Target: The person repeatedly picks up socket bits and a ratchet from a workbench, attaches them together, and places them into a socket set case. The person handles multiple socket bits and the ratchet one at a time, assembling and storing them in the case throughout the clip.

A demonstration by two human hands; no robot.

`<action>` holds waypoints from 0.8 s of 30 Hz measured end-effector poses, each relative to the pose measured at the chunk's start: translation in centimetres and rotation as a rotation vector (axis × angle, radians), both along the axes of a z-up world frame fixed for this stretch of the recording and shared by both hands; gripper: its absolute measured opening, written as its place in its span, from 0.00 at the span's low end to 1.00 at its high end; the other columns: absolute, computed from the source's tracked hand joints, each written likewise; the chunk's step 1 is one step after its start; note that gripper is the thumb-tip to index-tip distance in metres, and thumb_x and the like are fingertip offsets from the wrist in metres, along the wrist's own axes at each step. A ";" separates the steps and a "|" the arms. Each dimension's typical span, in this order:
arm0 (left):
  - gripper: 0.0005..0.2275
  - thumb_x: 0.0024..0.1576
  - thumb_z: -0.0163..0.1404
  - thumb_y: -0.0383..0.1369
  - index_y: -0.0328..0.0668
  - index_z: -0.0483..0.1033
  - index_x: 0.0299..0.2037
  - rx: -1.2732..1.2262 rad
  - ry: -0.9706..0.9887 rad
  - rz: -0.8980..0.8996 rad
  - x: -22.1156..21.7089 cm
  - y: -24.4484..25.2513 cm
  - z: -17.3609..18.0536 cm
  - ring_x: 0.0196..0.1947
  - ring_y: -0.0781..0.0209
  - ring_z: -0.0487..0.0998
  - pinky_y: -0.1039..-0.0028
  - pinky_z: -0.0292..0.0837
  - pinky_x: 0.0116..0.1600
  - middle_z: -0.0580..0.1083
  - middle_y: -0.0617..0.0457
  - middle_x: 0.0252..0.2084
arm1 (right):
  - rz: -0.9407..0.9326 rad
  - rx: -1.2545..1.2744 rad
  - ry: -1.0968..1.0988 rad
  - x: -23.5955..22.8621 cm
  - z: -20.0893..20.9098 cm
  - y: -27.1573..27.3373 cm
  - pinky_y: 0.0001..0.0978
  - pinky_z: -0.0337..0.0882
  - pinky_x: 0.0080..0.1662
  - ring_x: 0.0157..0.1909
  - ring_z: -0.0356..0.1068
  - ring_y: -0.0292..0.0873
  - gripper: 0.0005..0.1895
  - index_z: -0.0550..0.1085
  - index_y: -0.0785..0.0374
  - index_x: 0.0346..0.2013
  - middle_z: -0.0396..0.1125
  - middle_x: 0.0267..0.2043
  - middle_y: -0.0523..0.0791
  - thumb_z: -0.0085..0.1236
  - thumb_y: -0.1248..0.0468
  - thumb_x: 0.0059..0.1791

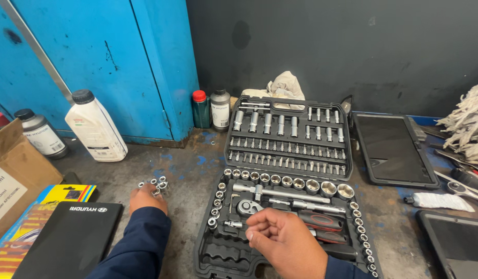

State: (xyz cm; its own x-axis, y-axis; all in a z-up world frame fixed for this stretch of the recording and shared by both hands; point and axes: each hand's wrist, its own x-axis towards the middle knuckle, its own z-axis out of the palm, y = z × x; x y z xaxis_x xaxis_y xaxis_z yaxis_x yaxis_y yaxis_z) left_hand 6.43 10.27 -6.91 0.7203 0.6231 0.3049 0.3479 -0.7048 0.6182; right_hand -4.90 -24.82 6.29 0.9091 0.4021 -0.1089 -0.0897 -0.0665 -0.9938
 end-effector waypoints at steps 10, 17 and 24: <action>0.06 0.49 0.62 0.28 0.38 0.80 0.34 0.017 -0.104 -0.029 -0.9 -0.2 0.4 0.38 0.42 0.81 0.59 0.76 0.47 0.79 0.40 0.34 | 0.011 -0.031 -0.025 -0.5 0.6 0.1 0.25 0.75 0.41 0.35 0.71 0.32 0.11 0.76 0.70 0.44 0.71 0.33 0.41 0.60 0.68 0.48; 0.06 0.49 0.62 0.28 0.37 0.79 0.33 -0.325 -0.214 -0.204 -6.4 -9.6 6.4 0.28 0.56 0.81 0.68 0.75 0.37 0.80 0.47 0.28 | 0.182 -0.211 -0.118 -0.8 -2.1 -0.2 0.22 0.75 0.44 0.38 0.72 0.29 0.14 0.78 0.66 0.45 0.73 0.35 0.41 0.67 0.65 0.46; 0.05 0.53 0.59 0.23 0.30 0.78 0.37 -0.791 -0.183 -0.461 -9.6 -13.1 10.4 0.28 0.63 0.78 0.74 0.72 0.34 0.81 0.48 0.29 | 0.418 -0.322 0.010 -0.8 -4.7 -1.4 0.23 0.77 0.48 0.43 0.77 0.32 0.19 0.77 0.67 0.49 0.76 0.41 0.43 0.68 0.62 0.46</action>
State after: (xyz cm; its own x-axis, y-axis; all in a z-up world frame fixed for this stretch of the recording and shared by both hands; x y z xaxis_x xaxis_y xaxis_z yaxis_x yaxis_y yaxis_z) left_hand -3.15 -2.86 3.44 0.9308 0.3624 0.0471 -0.0114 -0.1000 0.9949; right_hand -5.67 -26.18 1.54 0.6765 0.6752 -0.2941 0.0007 -0.3999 -0.9165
